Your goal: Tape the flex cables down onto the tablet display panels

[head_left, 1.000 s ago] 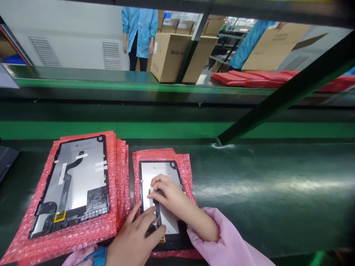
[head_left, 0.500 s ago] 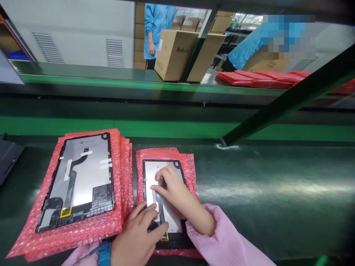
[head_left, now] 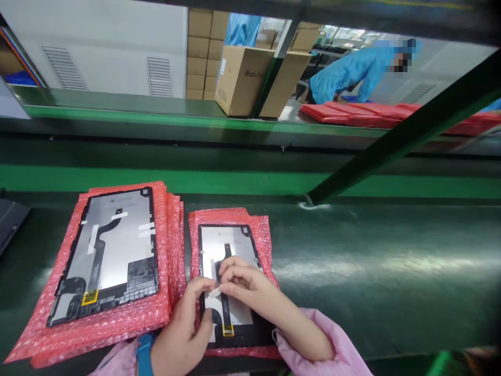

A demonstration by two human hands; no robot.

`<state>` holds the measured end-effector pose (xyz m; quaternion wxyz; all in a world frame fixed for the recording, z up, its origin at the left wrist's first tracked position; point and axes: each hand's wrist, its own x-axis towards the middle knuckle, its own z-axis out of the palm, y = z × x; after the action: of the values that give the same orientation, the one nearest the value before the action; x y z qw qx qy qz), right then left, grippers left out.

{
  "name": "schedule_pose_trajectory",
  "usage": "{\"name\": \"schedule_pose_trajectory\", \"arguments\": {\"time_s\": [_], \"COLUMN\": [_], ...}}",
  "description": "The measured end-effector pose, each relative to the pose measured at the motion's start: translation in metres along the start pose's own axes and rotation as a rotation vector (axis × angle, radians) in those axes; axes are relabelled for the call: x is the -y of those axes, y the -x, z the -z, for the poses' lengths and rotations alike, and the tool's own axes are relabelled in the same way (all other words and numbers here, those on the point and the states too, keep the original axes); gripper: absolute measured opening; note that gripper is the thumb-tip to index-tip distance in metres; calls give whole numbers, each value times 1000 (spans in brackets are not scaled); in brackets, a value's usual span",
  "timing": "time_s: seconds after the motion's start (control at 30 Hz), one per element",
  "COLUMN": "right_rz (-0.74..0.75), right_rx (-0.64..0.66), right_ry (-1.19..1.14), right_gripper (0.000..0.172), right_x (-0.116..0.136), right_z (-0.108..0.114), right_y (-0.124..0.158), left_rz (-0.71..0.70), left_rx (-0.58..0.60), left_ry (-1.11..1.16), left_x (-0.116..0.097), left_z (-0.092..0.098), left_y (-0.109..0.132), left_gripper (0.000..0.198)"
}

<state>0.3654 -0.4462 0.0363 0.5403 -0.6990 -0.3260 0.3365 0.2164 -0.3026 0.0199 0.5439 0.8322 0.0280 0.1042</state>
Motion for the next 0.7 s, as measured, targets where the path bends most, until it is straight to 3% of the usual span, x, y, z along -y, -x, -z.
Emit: {"name": "schedule_pose_trajectory", "arguments": {"time_s": [0.07,0.23,0.43,0.7], "right_rz": [19,26,-30,-90], "right_rx": [-92,-538,-448,-483], "right_ry": [27,272,461,620], "right_gripper": [36,36,32,22], "right_x": [0,-10,-27,-30], "right_z": [9,43,41,21], "right_y": [0,-12,-27,-29], "left_rz": [-20,-103,-136,-124], "left_rx": [-23,-128,-107,-33], "left_ry": [-57,-463,-829,-905], "left_x": [-2,-4,-2,-8], "left_z": [0,-8,-31,-31], "left_y": [-6,-29,-52,-58], "left_gripper": [43,45,39,37]}}
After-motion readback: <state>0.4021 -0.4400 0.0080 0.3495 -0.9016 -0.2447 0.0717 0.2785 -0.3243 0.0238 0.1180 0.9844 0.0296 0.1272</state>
